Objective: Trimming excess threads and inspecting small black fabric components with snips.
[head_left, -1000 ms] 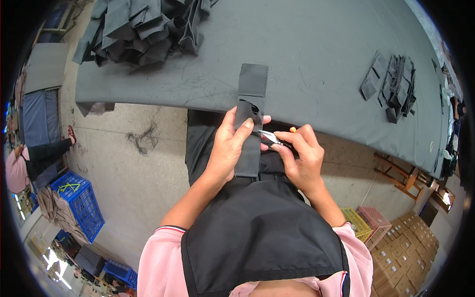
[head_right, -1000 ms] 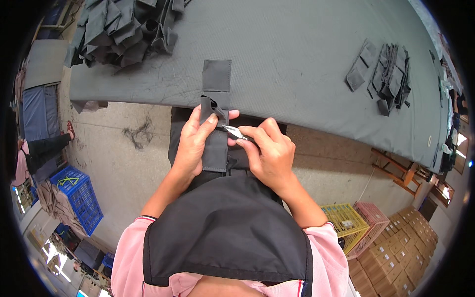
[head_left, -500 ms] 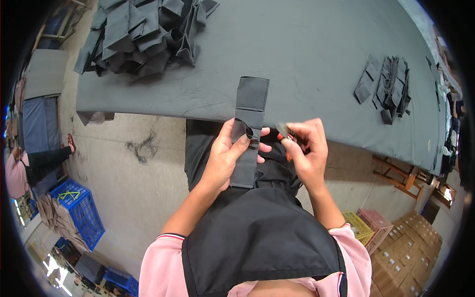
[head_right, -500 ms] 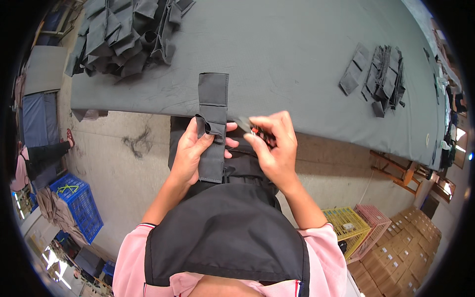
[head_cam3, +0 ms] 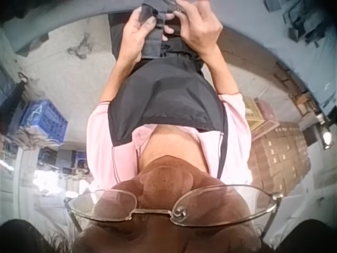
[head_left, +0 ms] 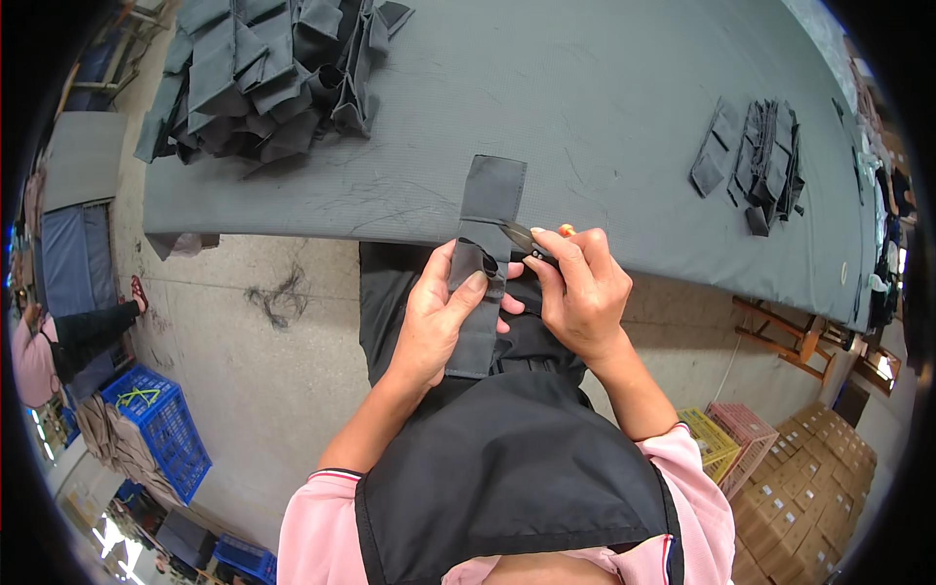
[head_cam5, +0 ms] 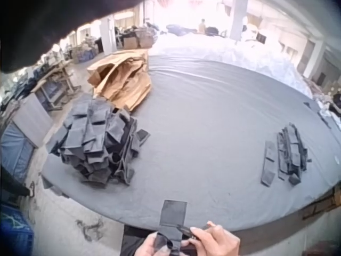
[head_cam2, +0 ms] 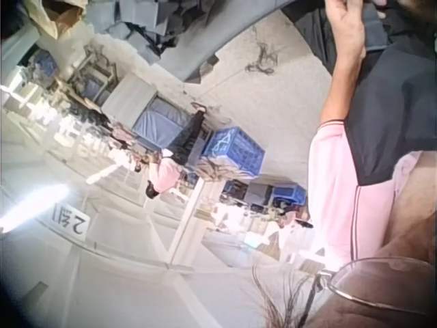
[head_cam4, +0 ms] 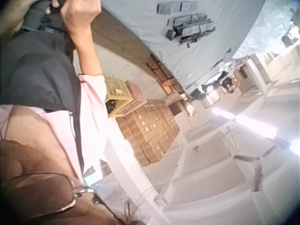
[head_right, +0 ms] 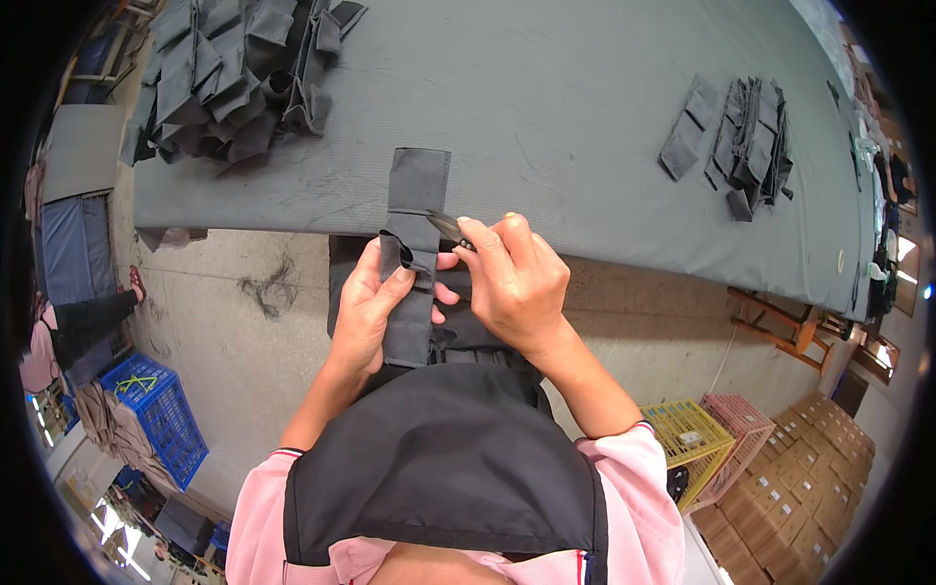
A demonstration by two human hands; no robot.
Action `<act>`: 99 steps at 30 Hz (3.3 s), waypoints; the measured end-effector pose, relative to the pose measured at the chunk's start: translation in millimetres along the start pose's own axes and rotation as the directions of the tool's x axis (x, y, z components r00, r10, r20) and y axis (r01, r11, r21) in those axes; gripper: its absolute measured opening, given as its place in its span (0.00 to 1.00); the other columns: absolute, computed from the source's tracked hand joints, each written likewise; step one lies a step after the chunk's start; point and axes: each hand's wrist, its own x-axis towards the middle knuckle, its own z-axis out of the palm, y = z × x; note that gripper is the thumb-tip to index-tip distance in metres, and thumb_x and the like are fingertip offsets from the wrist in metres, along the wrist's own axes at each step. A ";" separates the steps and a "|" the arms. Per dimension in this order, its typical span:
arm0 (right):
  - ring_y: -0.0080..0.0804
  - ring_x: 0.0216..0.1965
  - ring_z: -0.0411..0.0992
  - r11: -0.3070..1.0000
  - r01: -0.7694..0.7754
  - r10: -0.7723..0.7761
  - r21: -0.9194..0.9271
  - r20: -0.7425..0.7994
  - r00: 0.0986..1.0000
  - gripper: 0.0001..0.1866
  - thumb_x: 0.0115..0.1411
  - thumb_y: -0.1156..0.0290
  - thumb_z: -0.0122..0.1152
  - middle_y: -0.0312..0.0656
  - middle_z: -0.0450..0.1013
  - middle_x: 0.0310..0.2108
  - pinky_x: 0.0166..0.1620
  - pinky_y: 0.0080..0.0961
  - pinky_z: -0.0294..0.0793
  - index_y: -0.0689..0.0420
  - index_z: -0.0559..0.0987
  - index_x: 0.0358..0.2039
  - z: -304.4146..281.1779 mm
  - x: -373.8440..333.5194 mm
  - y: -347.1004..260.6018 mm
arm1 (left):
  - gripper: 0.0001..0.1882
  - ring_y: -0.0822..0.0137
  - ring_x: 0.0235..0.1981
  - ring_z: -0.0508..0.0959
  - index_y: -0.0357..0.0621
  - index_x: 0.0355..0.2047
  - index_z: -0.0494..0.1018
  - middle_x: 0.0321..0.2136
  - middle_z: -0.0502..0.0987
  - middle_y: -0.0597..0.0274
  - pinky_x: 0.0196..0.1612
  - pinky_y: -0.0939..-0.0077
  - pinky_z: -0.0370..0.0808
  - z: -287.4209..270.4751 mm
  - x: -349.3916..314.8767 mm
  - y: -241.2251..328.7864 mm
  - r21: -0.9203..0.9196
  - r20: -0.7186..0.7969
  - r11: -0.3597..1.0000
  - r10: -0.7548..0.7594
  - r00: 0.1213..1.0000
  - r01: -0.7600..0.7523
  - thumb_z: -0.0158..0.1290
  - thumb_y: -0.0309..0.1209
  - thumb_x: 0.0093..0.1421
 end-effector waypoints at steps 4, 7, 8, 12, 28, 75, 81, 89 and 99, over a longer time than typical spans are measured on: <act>0.29 0.19 0.66 0.978 -0.139 0.136 0.157 0.031 0.990 0.14 0.44 0.78 0.66 0.37 0.63 0.23 0.22 0.23 0.66 0.58 0.77 0.34 -0.5 -2.1 0.2 | 0.22 0.66 0.31 0.79 0.38 0.55 0.57 0.42 0.75 0.49 0.30 0.76 0.77 -2.5 -1.4 1.6 -0.003 0.026 1.000 -0.026 0.999 0.026 0.47 0.36 0.65; 0.28 0.20 0.66 0.892 -0.316 0.296 0.322 0.112 0.949 0.11 0.47 0.79 0.64 0.38 0.63 0.23 0.22 0.22 0.66 0.59 0.78 0.33 -1.9 -2.3 0.8 | 0.22 0.66 0.28 0.79 0.38 0.54 0.58 0.41 0.76 0.48 0.28 0.77 0.77 -3.7 -1.7 1.7 0.003 0.023 0.999 -0.044 0.999 0.044 0.47 0.37 0.65; 0.27 0.20 0.66 0.806 -0.407 0.387 0.430 0.138 0.912 0.11 0.47 0.79 0.64 0.38 0.63 0.23 0.23 0.22 0.66 0.60 0.78 0.33 -1.0 -5.4 2.3 | 0.22 0.66 0.27 0.79 0.38 0.53 0.59 0.41 0.76 0.47 0.28 0.77 0.78 -3.5 -1.5 1.6 0.009 0.013 0.999 -0.049 0.999 0.048 0.47 0.37 0.64; 0.29 0.21 0.66 0.882 -0.354 0.333 0.311 0.120 0.935 0.13 0.45 0.79 0.66 0.38 0.63 0.23 0.24 0.23 0.67 0.59 0.78 0.34 -11.1 -3.7 -4.0 | 0.22 0.67 0.27 0.79 0.37 0.53 0.59 0.41 0.76 0.48 0.27 0.77 0.77 -0.7 -2.2 3.1 0.046 -0.026 0.998 -0.047 0.999 0.049 0.47 0.37 0.64; 0.34 0.25 0.71 0.996 -0.084 0.084 -0.004 0.130 0.988 0.16 0.43 0.80 0.66 0.41 0.66 0.26 0.26 0.25 0.70 0.58 0.77 0.35 -16.1 2.9 -4.0 | 0.18 0.67 0.26 0.78 0.37 0.52 0.60 0.39 0.76 0.47 0.28 0.78 0.77 6.6 0.2 1.6 0.179 -0.081 0.984 0.031 0.996 -0.016 0.47 0.30 0.64; 0.31 0.20 0.68 0.933 -0.233 0.244 0.275 -0.009 0.970 0.16 0.44 0.78 0.66 0.38 0.69 0.25 0.22 0.26 0.66 0.57 0.77 0.36 -3.7 -2.3 10.8 | 0.20 0.65 0.28 0.78 0.36 0.54 0.58 0.42 0.75 0.47 0.30 0.76 0.77 21.1 4.5 -0.1 0.207 -0.094 0.969 0.154 0.984 -0.132 0.47 0.30 0.65; 0.32 0.20 0.69 0.931 -0.251 0.265 0.266 -0.017 0.964 0.14 0.45 0.78 0.65 0.38 0.69 0.25 0.22 0.26 0.67 0.56 0.77 0.36 -0.2 -3.6 9.3 | 0.21 0.69 0.28 0.78 0.36 0.56 0.56 0.42 0.75 0.53 0.31 0.79 0.75 20.0 2.8 -3.5 0.284 -0.059 0.946 0.178 0.982 -0.154 0.45 0.30 0.66; 0.31 0.21 0.70 0.916 -0.262 0.289 0.303 -0.047 0.956 0.13 0.47 0.79 0.64 0.39 0.70 0.25 0.23 0.24 0.69 0.58 0.77 0.35 4.7 -7.9 3.8 | 0.20 0.67 0.26 0.78 0.36 0.55 0.57 0.41 0.75 0.49 0.30 0.77 0.76 20.6 1.4 -4.8 0.160 -0.050 0.976 0.156 0.986 -0.147 0.45 0.30 0.66; 0.24 0.23 0.69 0.781 -0.359 0.384 0.511 0.061 0.921 0.12 0.50 0.82 0.62 0.39 0.69 0.26 0.25 0.20 0.69 0.60 0.78 0.36 -8.9 0.8 2.0 | 0.20 0.66 0.27 0.78 0.37 0.55 0.58 0.41 0.75 0.48 0.29 0.77 0.77 19.0 2.2 0.9 0.106 -0.046 0.988 0.113 0.993 -0.108 0.46 0.31 0.65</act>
